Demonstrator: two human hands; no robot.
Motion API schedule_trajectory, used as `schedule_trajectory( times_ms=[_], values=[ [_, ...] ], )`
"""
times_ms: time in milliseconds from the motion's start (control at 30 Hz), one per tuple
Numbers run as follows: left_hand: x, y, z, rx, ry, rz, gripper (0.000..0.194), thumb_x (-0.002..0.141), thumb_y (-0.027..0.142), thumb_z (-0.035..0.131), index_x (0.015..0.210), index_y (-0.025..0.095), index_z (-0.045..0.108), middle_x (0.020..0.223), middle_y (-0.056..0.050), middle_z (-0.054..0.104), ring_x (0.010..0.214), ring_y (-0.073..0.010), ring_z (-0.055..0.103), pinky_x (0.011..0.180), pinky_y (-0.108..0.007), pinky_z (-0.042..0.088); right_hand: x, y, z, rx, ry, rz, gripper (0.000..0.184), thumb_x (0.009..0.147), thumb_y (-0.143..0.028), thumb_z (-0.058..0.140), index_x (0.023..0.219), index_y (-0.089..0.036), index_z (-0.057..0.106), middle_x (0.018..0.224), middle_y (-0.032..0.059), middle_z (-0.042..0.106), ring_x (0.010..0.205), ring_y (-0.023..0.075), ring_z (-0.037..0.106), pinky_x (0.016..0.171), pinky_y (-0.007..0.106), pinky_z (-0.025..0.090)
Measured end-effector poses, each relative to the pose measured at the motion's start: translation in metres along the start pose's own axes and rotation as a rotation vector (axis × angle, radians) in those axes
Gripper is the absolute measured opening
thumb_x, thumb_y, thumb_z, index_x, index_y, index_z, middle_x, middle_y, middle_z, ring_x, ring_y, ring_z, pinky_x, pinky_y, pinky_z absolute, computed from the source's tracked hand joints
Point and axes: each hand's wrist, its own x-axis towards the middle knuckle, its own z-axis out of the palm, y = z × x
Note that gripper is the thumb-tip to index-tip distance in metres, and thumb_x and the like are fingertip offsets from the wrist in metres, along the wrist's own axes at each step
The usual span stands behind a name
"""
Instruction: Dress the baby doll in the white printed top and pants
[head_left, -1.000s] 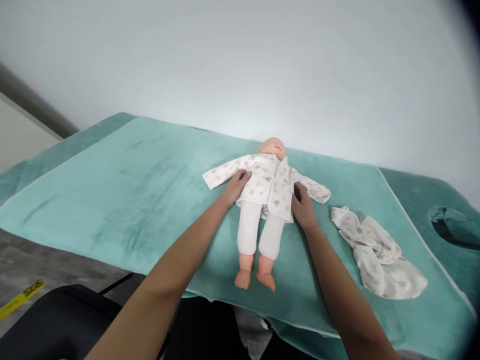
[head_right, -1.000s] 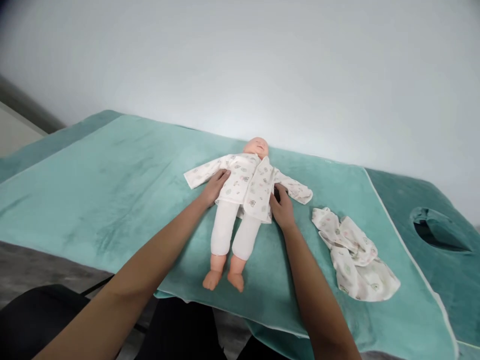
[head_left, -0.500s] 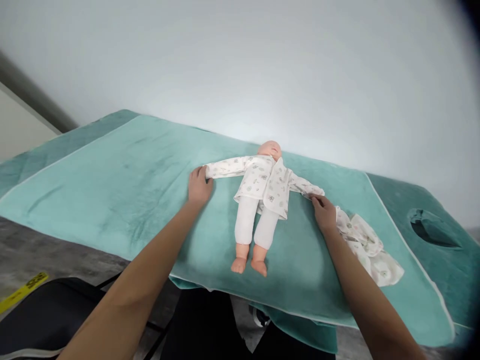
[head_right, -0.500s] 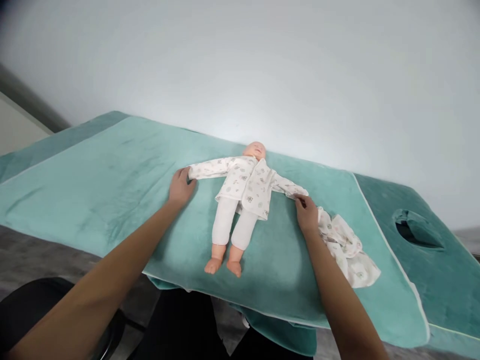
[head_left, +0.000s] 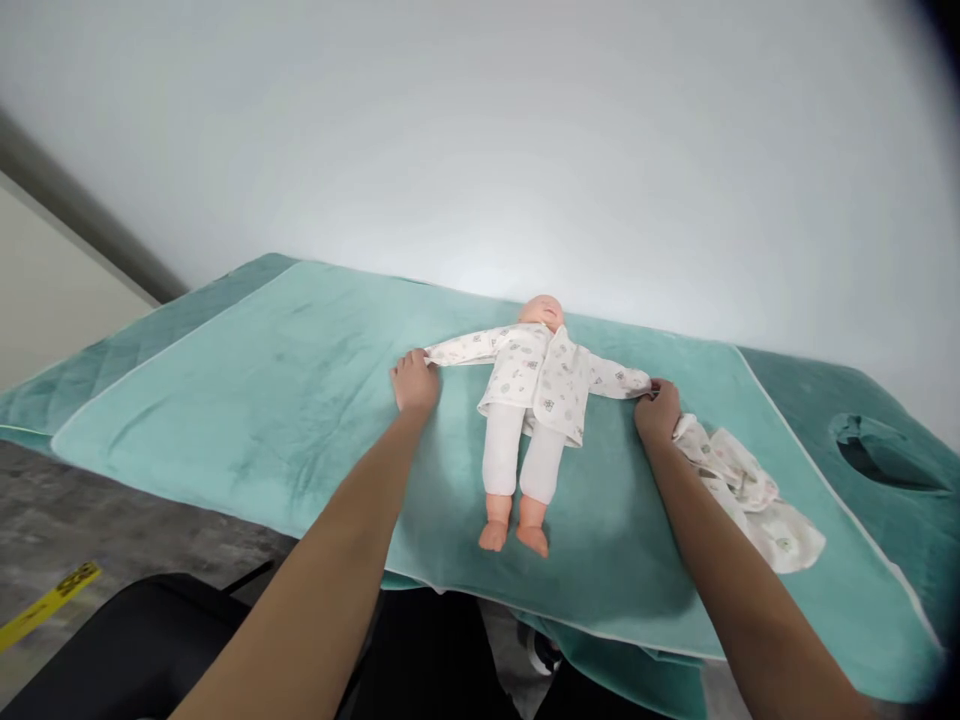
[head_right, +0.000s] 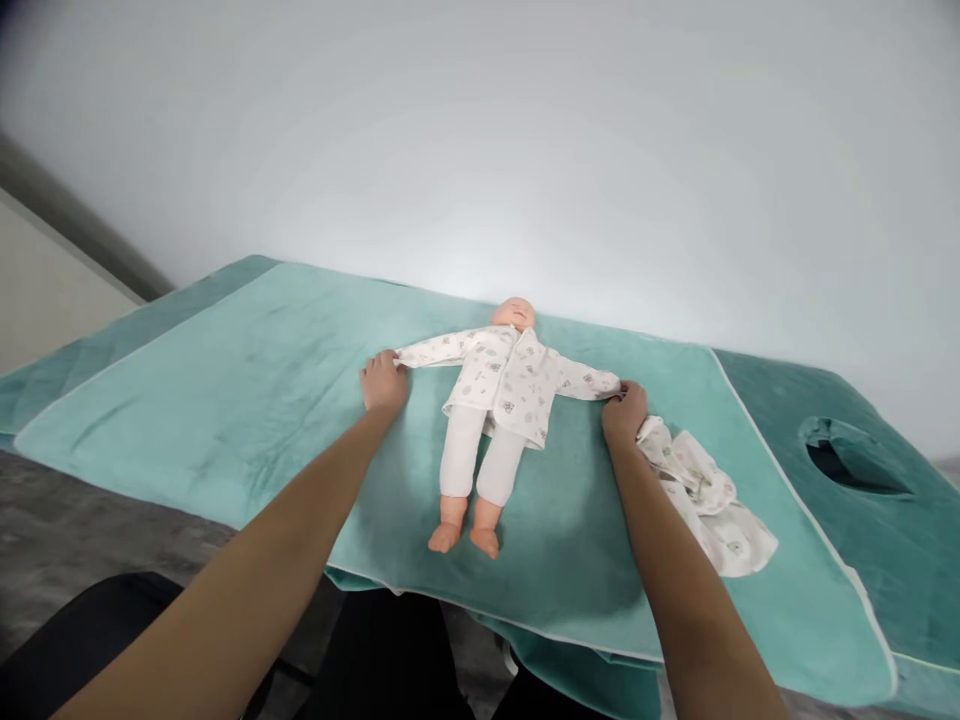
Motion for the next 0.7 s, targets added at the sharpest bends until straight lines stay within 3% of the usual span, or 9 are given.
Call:
schedule_trajectory(
  times_ms=[200, 300, 400, 533, 600, 700],
  values=[
    [-0.008, 0.008, -0.017, -0.018, 0.034, -0.055, 0.033, 0.094, 0.012, 0.034, 0.118, 0.014, 0.057, 0.12, -0.018, 0.061, 0.116, -0.0331, 0.053, 0.097, -0.045, 0.04, -0.014, -0.037, -0.019, 0.082, 0.112, 0.045, 0.032, 0.072, -0.016, 0.041, 0.101, -0.016, 0.056, 0.103, 0.0121, 0.056, 0.108, 0.0281, 0.05, 0.103, 0.05, 0.038],
    [-0.012, 0.011, -0.027, -0.049, 0.1, -0.071, 0.034, 0.091, 0.01, 0.038, 0.119, 0.01, 0.056, 0.126, -0.022, 0.056, 0.119, -0.0338, 0.051, 0.099, -0.046, 0.04, -0.042, -0.058, -0.034, 0.144, 0.153, 0.031, 0.033, 0.076, -0.021, 0.044, 0.106, -0.017, 0.056, 0.111, 0.0165, 0.055, 0.117, 0.0331, 0.048, 0.105, 0.052, 0.036],
    [-0.023, 0.014, -0.032, -0.118, 0.111, 0.021, 0.036, 0.086, 0.01, 0.046, 0.12, 0.012, 0.056, 0.132, -0.021, 0.053, 0.125, -0.0329, 0.049, 0.104, -0.048, 0.039, -0.083, -0.077, -0.047, 0.211, 0.133, 0.022, 0.032, 0.08, -0.032, 0.048, 0.108, -0.019, 0.056, 0.104, 0.0162, 0.058, 0.104, 0.0326, 0.054, 0.093, 0.047, 0.045],
    [-0.059, 0.018, -0.035, -0.183, 0.013, 0.266, 0.038, 0.082, 0.014, 0.053, 0.12, 0.016, 0.058, 0.133, -0.017, 0.055, 0.126, -0.0309, 0.05, 0.108, -0.046, 0.038, -0.134, -0.094, -0.056, 0.4, -0.188, -0.01, 0.035, 0.088, -0.05, 0.049, 0.108, -0.024, 0.059, 0.086, 0.007, 0.063, 0.078, 0.0247, 0.059, 0.072, 0.038, 0.05],
    [-0.081, 0.02, -0.037, -0.211, -0.072, 0.43, 0.041, 0.084, 0.018, 0.055, 0.126, 0.016, 0.056, 0.134, -0.017, 0.055, 0.128, -0.0304, 0.049, 0.11, -0.045, 0.037, -0.149, -0.098, -0.057, 0.458, -0.349, -0.068, 0.039, 0.088, -0.053, 0.051, 0.113, -0.024, 0.059, 0.092, 0.0065, 0.066, 0.082, 0.024, 0.061, 0.076, 0.038, 0.05],
    [-0.106, 0.026, -0.041, -0.234, -0.197, 0.569, 0.044, 0.088, 0.026, 0.056, 0.132, 0.019, 0.053, 0.133, -0.014, 0.058, 0.127, -0.0291, 0.052, 0.109, -0.042, 0.038, -0.157, -0.098, -0.053, 0.371, -0.434, -0.192, 0.04, 0.085, -0.049, 0.06, 0.115, -0.023, 0.059, 0.108, 0.008, 0.067, 0.092, 0.0243, 0.062, 0.088, 0.042, 0.048]
  ],
)
